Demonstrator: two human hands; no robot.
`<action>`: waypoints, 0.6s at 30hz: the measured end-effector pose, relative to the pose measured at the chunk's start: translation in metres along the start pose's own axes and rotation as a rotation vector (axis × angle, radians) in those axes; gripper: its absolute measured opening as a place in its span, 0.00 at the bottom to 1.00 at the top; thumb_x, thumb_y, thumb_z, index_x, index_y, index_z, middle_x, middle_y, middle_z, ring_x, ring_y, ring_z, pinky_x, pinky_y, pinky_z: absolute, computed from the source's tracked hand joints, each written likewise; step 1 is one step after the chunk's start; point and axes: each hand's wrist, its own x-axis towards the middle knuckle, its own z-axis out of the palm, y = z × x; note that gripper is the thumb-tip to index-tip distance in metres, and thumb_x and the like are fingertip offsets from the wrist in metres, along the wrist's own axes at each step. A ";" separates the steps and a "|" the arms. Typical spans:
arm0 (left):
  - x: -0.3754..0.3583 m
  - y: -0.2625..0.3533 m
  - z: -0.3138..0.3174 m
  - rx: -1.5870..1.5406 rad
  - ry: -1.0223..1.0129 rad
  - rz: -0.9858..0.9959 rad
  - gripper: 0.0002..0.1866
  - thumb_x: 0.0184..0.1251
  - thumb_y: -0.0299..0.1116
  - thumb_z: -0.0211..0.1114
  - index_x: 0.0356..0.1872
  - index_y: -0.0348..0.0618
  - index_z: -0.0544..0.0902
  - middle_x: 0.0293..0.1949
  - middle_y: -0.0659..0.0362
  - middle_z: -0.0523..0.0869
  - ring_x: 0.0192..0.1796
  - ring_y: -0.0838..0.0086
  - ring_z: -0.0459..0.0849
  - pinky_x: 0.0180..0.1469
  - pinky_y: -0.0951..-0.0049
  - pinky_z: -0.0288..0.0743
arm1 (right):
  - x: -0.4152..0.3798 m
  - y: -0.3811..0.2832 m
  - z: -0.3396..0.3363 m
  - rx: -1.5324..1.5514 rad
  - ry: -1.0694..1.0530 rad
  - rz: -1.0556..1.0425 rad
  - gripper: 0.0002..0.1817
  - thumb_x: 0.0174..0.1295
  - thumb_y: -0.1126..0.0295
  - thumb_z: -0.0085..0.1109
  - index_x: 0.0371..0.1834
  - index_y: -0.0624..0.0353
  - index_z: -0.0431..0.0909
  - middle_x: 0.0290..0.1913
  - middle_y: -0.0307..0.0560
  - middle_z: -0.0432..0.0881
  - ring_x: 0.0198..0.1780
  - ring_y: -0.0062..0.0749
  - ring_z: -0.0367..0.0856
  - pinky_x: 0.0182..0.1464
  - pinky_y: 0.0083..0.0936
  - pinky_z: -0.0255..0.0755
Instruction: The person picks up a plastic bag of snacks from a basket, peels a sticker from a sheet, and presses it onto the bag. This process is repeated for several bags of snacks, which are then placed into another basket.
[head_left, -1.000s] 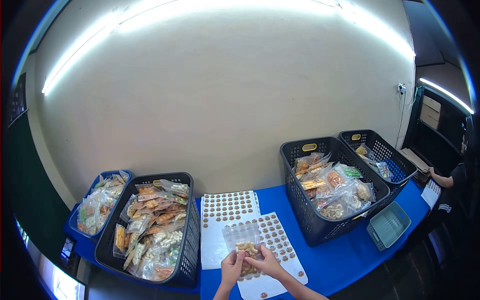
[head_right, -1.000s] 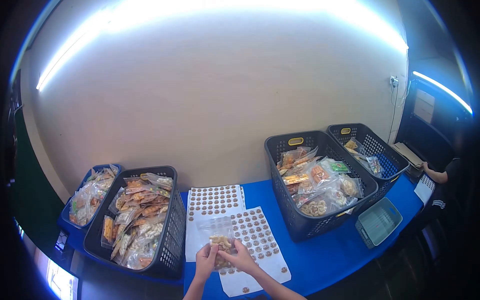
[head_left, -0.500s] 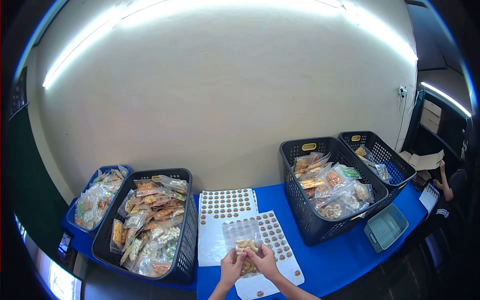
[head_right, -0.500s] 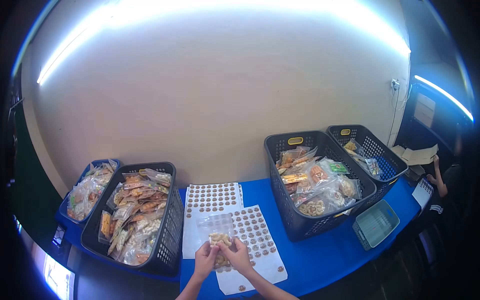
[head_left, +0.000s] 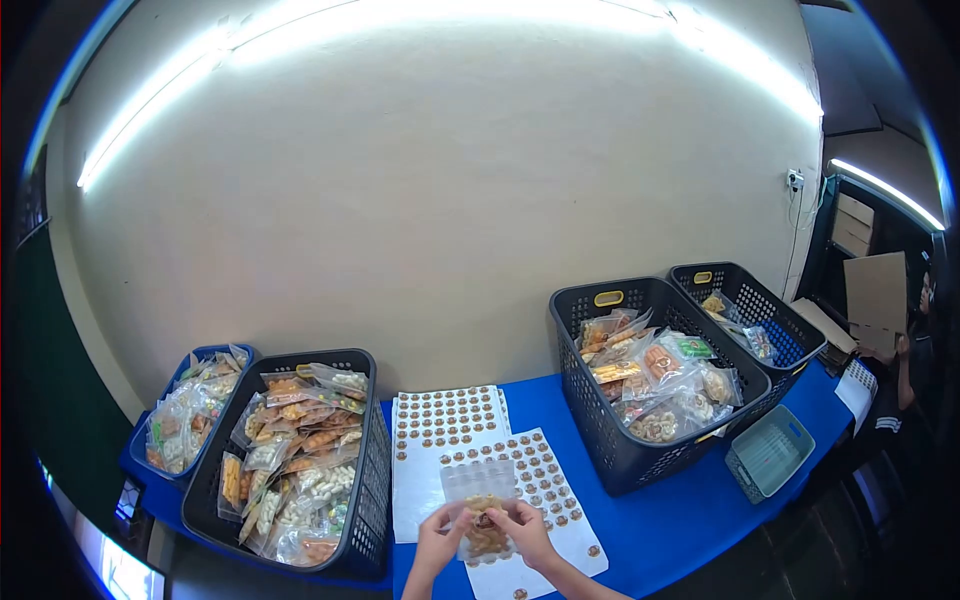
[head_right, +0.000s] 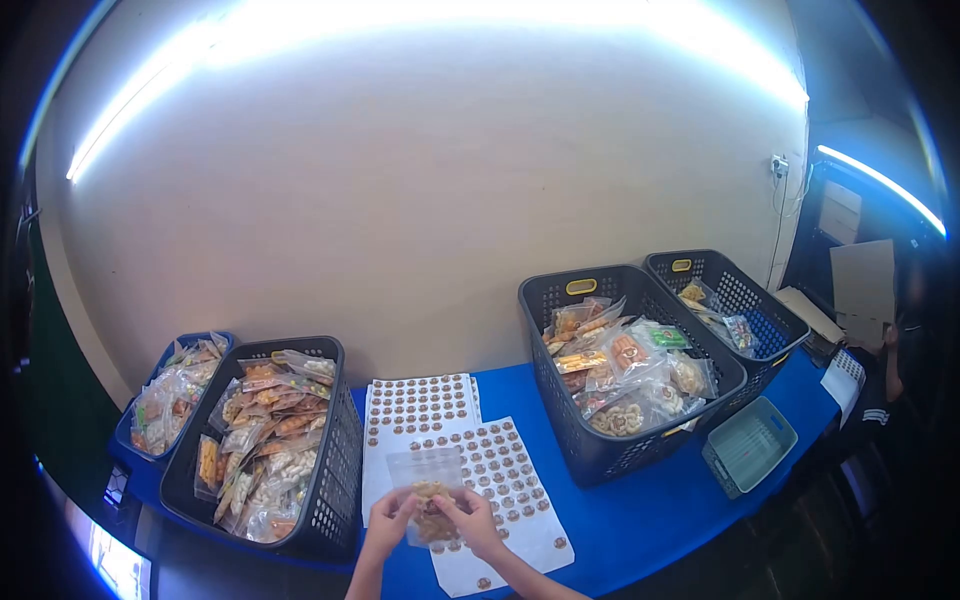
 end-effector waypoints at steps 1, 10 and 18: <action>0.004 0.006 -0.002 0.004 0.097 0.118 0.15 0.61 0.32 0.60 0.44 0.32 0.76 0.38 0.58 0.82 0.42 0.77 0.79 0.43 0.76 0.73 | 0.000 -0.002 0.000 -0.011 0.007 0.023 0.08 0.57 0.71 0.59 0.36 0.63 0.76 0.32 0.37 0.79 0.31 0.12 0.73 0.34 0.10 0.67; 0.010 0.015 0.003 -0.349 0.023 0.120 0.06 0.59 0.28 0.62 0.31 0.35 0.80 0.29 0.58 0.83 0.32 0.80 0.79 0.38 0.82 0.72 | -0.002 0.004 0.006 -0.084 -0.129 -0.068 0.08 0.55 0.72 0.61 0.36 0.62 0.76 0.36 0.38 0.78 0.37 0.16 0.75 0.39 0.14 0.68; 0.001 0.006 0.020 -0.282 0.007 0.109 0.05 0.60 0.29 0.61 0.31 0.37 0.79 0.29 0.61 0.81 0.33 0.82 0.77 0.37 0.82 0.71 | 0.009 -0.011 -0.003 -0.143 -0.112 -0.204 0.04 0.55 0.77 0.58 0.33 0.63 0.79 0.35 0.41 0.78 0.37 0.20 0.76 0.38 0.16 0.69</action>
